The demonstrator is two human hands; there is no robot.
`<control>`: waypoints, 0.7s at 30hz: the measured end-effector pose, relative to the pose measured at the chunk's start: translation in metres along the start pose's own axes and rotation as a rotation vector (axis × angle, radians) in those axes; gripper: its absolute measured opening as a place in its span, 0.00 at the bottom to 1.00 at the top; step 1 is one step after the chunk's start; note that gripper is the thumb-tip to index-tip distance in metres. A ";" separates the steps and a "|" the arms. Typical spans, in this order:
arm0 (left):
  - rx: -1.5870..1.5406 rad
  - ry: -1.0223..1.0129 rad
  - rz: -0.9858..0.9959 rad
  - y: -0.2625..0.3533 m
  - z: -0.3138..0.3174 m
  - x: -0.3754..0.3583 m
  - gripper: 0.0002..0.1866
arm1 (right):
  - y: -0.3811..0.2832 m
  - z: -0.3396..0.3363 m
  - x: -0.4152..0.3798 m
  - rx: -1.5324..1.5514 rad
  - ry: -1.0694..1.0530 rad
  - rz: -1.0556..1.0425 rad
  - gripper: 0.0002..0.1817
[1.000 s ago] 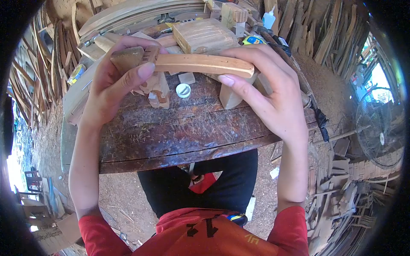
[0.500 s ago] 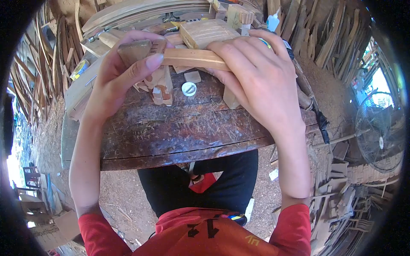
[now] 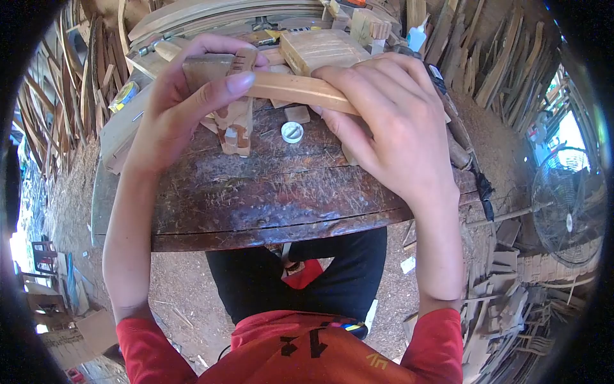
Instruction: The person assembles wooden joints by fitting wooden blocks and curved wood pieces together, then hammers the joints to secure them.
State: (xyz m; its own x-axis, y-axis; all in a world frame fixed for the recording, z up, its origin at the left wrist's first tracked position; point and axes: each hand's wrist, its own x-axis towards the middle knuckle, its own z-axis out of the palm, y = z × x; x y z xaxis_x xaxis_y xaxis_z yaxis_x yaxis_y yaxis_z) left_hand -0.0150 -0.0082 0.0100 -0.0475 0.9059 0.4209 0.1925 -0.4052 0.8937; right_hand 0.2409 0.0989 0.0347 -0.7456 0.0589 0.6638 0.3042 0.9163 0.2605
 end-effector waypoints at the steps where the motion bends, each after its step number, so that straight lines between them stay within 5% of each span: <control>1: -0.006 0.023 0.008 -0.001 0.002 0.001 0.20 | -0.001 -0.001 0.000 0.006 -0.009 -0.002 0.18; 13: -0.024 -0.056 -0.069 -0.001 -0.011 0.001 0.25 | -0.008 -0.001 0.006 0.115 -0.059 0.003 0.38; 21: -0.007 -0.187 -0.153 0.006 -0.030 0.001 0.27 | -0.025 -0.007 0.014 0.118 -0.112 -0.050 0.34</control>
State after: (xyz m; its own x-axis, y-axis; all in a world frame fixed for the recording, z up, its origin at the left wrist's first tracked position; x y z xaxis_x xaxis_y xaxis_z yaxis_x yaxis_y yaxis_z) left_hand -0.0436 -0.0131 0.0201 0.1065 0.9636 0.2452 0.1900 -0.2618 0.9462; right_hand 0.2265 0.0741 0.0424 -0.8213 0.0500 0.5682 0.1985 0.9590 0.2025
